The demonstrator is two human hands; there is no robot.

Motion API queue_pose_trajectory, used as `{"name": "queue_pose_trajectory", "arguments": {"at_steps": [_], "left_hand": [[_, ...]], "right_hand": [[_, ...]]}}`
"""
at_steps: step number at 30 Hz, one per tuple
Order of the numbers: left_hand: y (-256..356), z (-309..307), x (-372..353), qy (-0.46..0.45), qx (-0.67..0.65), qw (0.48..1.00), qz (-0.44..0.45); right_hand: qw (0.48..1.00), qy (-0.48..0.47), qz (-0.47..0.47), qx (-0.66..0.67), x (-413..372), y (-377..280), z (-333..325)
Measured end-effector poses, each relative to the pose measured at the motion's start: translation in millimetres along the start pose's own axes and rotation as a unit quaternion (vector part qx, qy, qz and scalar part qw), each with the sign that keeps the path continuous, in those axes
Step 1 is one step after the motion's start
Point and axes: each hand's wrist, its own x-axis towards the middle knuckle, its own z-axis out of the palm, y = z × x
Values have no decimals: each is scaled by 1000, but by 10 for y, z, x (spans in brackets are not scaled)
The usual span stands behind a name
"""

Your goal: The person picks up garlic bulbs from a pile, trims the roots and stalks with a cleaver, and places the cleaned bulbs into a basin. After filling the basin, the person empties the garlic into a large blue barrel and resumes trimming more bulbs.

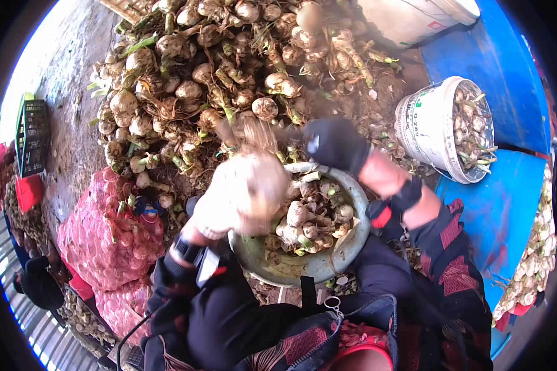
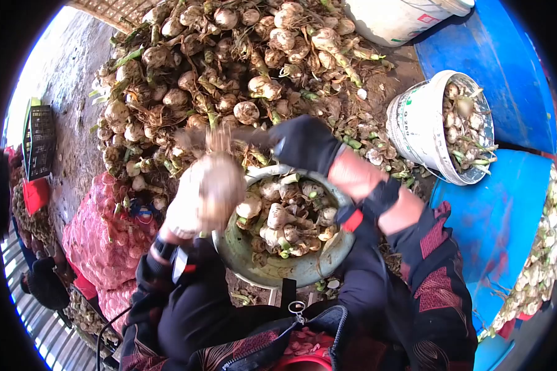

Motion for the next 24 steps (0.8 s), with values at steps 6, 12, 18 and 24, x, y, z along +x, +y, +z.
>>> {"name": "queue_pose_trajectory", "arguments": {"at_steps": [6,12,18,24], "left_hand": [[-89,-298,36,49,462,842,275],[-132,-240,408,-3,-384,912,146],[-149,38,437,97,-426,890,127],[-128,-77,292,48,-281,949,133]], "right_hand": [[981,-1,180,72,-189,124,-137],[903,-5,178,391,10,-425,-212],[899,-11,196,391,36,-579,-60],[843,38,239,481,-9,-341,-152]]}}
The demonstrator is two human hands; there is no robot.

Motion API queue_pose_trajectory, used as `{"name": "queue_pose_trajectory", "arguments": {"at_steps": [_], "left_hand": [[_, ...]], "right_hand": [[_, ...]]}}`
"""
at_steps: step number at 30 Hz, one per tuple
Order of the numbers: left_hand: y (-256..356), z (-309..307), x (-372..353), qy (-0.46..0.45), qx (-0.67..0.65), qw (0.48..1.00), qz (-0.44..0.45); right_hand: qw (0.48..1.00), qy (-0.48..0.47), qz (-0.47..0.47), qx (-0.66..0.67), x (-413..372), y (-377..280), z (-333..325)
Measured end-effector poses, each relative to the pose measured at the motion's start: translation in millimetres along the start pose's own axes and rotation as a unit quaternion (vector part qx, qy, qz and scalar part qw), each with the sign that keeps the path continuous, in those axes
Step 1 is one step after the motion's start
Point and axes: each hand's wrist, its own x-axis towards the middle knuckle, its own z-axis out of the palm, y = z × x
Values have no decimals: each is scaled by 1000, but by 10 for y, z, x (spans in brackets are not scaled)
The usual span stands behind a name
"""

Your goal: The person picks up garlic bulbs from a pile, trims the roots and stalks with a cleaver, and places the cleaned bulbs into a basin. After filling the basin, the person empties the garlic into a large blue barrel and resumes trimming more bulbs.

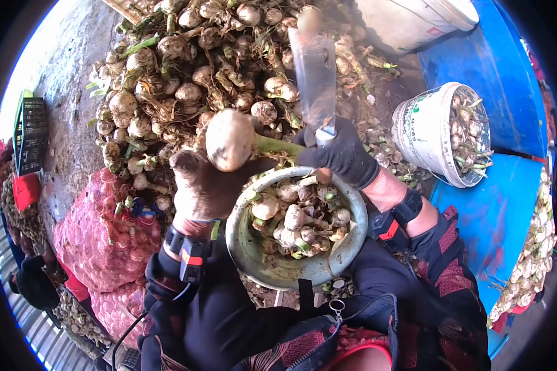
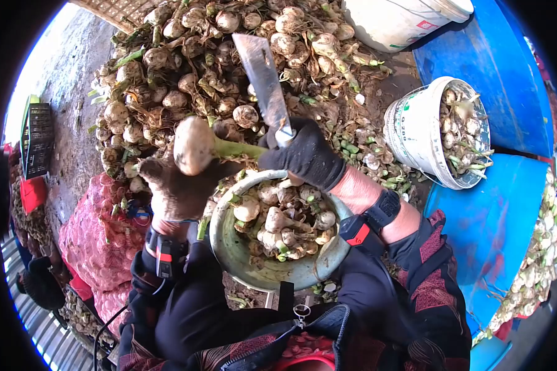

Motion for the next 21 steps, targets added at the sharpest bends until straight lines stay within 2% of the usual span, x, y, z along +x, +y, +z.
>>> {"name": "queue_pose_trajectory", "arguments": {"at_steps": [1,2,3,4,6,8,9,11,12,13,14,15,16,17,18,19,20,21], "left_hand": [[62,40,-34,8,-120,992,-34],[109,68,-67,18,-237,969,-69],[88,-61,-106,98,-96,984,-115],[54,-127,-121,88,-89,986,-107],[19,-107,-121,79,-83,988,-100],[5,43,-80,144,-131,979,-53],[-9,28,-77,144,-132,979,-53],[-73,-46,-74,135,-128,982,-41],[-82,-36,-20,109,-151,983,-8],[-35,-7,-93,125,-86,988,17],[18,31,-110,99,-116,988,31],[146,162,-101,75,-146,985,51],[238,156,-90,93,-54,990,97],[270,119,-199,89,-117,988,54],[317,90,-235,35,40,998,45],[401,87,-207,-23,198,979,39],[312,-102,-172,-165,478,853,128],[264,-55,-143,-197,447,870,-69]], "right_hand": [[1000,4,-12,27,5,12,-41],[999,-9,-43,0,27,24,-74],[997,-23,-74,-28,46,33,-101],[997,-22,-74,-29,47,3,-114],[991,11,-40,-126,40,-81,-128],[984,35,-56,-167,30,-52,-170],[974,61,-71,-206,24,-29,-184],[980,64,-86,-167,-58,6,-107],[973,46,-33,-222,-95,20,-33],[960,29,19,-277,-138,36,12],[947,43,0,-319,-154,171,8],[924,-41,-12,-381,-108,324,-59],[948,-67,35,-310,-115,461,-144],[964,-96,88,-234,-154,484,-143],[971,-71,128,-188,-197,486,-147],[975,-47,163,-145,-186,420,-137],[971,-42,126,-196,-162,419,-186],[977,-7,116,-179,-137,372,-167]]}}
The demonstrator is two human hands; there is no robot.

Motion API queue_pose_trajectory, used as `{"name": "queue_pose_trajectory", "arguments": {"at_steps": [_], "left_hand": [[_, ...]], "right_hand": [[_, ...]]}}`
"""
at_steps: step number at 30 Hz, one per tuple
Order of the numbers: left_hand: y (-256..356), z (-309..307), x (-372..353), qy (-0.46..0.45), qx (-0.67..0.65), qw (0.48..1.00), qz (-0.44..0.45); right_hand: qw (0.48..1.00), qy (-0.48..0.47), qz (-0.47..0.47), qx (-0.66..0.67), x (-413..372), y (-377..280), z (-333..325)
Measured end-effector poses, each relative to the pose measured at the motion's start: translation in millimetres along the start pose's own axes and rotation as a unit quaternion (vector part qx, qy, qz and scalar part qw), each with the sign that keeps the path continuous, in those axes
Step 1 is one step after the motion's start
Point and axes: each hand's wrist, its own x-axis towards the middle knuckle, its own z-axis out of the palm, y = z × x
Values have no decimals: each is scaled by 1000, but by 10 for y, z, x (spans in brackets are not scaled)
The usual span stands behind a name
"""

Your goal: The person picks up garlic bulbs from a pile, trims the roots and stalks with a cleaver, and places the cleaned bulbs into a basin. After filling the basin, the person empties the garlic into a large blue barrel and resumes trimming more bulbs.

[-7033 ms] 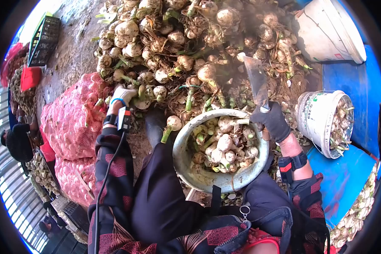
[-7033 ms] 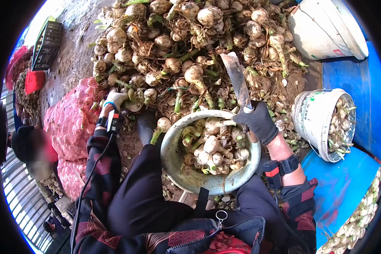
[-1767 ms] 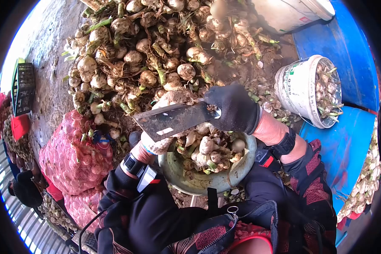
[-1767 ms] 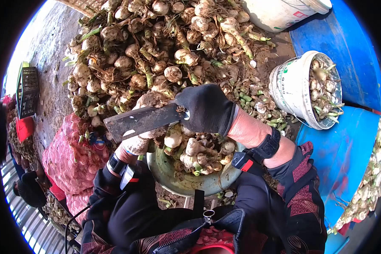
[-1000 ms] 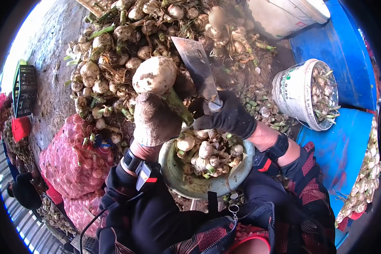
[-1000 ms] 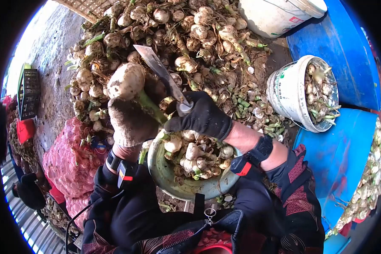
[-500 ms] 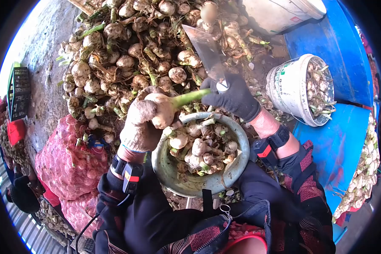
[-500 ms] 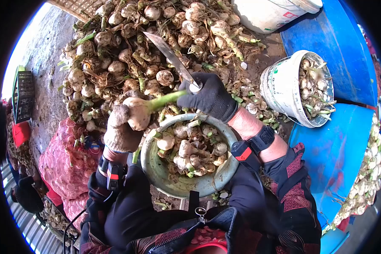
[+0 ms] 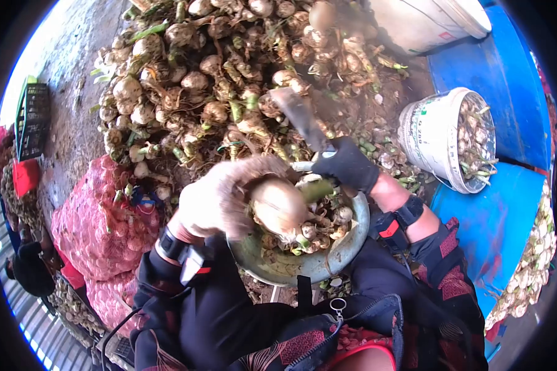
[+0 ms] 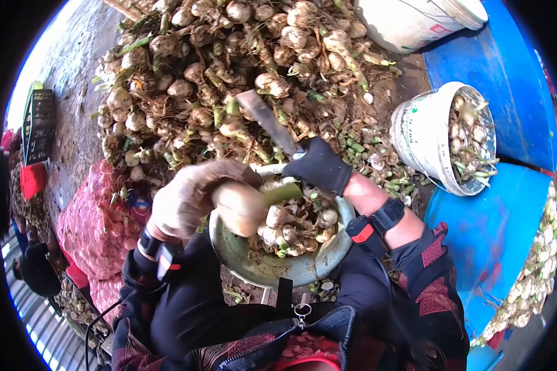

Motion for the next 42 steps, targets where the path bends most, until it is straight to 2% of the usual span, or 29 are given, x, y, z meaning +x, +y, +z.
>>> {"name": "queue_pose_trajectory", "arguments": {"at_steps": [2,3,4,5,6,7,8,10,12,13,16,17,18,19,20,22,24,26,28,29,30,32,33,34,36,38,40,41,42], "left_hand": [[-107,96,-124,120,-168,978,-39],[-163,54,-143,222,-114,964,-90],[-384,-8,-127,356,-73,919,-151],[-562,-124,-176,429,-47,891,-140],[-909,-311,-225,497,285,810,-124],[-1123,-480,-243,523,279,800,-93],[-1173,-641,-211,536,247,781,-205],[-983,-854,-161,566,220,750,-264],[-1020,-1056,-93,464,224,802,-302],[-792,-917,-9,398,249,841,-270],[-661,-676,246,155,489,799,-314],[-639,-636,259,83,518,761,-383],[-666,-600,183,82,466,765,-438],[-823,-540,-24,118,497,764,-395],[-992,-502,-279,150,527,759,-351],[-1096,-497,-674,155,458,792,-373],[-1302,-570,-1077,147,250,836,-465],[-1618,-654,-1418,237,225,833,-448],[-1553,-601,-1412,484,22,831,-272],[-1501,-641,-1402,549,-63,793,-257],[-1634,-732,-1432,553,-5,796,-246],[-1464,-792,-1214,531,167,746,-365],[-1444,-812,-1066,530,221,716,-398],[-1594,-881,-1020,503,289,731,-359],[-2416,-1170,-1022,366,447,725,-375],[-3144,-1383,-1001,351,486,690,-405],[-2760,-1208,-841,343,479,697,-408],[-2175,-1023,-697,491,203,795,-292],[-1841,-908,-604,579,-94,797,-140]], "right_hand": [[984,-50,165,42,-29,-118,-133],[988,-25,155,15,-77,-196,-136],[990,1,143,-12,-119,-270,-134],[984,-14,170,-45,-118,-321,-146],[985,-17,168,-44,-99,-258,-137],[992,-12,127,-26,-70,-148,-122],[996,-8,85,-7,-52,-92,-106],[995,-17,93,-41,-55,-193,-88],[993,-20,114,-25,-33,-194,-58],[993,-21,113,-27,-3,-181,-67],[982,-99,159,-29,33,-109,-52],[992,-50,114,1,5,-107,-19],[997,0,66,30,-15,-114,-6],[995,67,-51,-47,-69,-105,12],[995,66,-53,-47,-59,-93,-20],[999,37,19,30,-91,-1,-91],[988,-3,131,82,-59,-9,-159],[997,57,59,13,-64,44,-108],[997,23,71,30,-73,-20,-97],[996,-7,78,46,-55,-61,-90],[996,-9,75,45,-48,-68,-62],[999,38,22,6,-56,-54,-9],[998,8,56,22,-35,-51,-23],[998,8,57,20,-32,-48,-2],[1000,-2,0,22,-8,-57,38],[999,-18,37,21,7,-114,63],[996,-34,75,18,2,-151,75],[999,-22,43,-20,-11,-159,77],[999,-8,11,-53,-21,-158,93]]}}
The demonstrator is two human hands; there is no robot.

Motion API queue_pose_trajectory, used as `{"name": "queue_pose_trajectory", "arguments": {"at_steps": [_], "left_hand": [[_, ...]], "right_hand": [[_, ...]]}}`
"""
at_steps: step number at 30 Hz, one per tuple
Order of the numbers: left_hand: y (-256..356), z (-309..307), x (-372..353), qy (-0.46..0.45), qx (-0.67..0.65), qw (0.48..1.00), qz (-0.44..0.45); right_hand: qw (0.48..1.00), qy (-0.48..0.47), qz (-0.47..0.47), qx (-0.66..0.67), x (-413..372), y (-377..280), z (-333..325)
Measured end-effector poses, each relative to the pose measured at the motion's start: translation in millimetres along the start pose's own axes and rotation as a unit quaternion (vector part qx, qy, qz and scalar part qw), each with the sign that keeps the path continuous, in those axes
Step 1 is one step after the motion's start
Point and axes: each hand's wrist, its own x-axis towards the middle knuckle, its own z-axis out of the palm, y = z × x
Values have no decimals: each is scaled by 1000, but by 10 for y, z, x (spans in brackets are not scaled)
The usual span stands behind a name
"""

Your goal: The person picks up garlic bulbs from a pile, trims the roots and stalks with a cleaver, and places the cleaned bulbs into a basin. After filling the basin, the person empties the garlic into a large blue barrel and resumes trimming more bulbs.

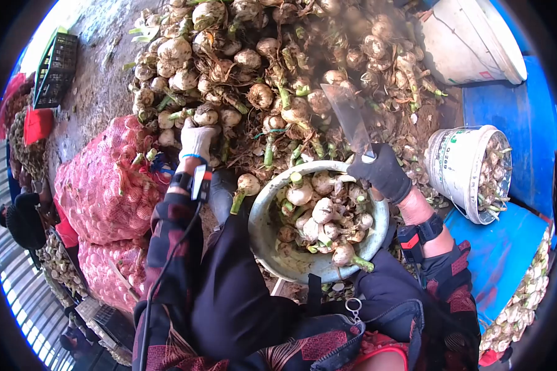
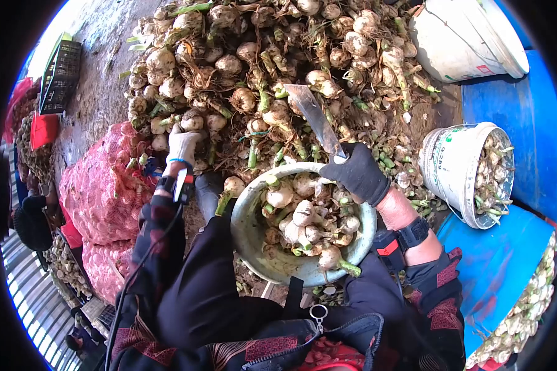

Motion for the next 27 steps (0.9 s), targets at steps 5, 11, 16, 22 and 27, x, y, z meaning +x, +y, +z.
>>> {"name": "queue_pose_trajectory", "arguments": {"at_steps": [5,11,16,22,27], "left_hand": [[676,179,-553,-121,-180,975,-41],[909,511,-975,-399,-324,858,16],[331,282,-1048,-274,342,654,616],[703,632,-1204,-446,66,830,328],[875,747,-1142,-516,73,796,308]], "right_hand": [[986,24,-130,-104,42,-63,119],[899,52,-367,-234,18,-407,189],[868,59,-395,-294,-12,-516,159],[882,46,-347,-316,-9,-399,115],[886,53,-351,-298,56,-229,64]]}}
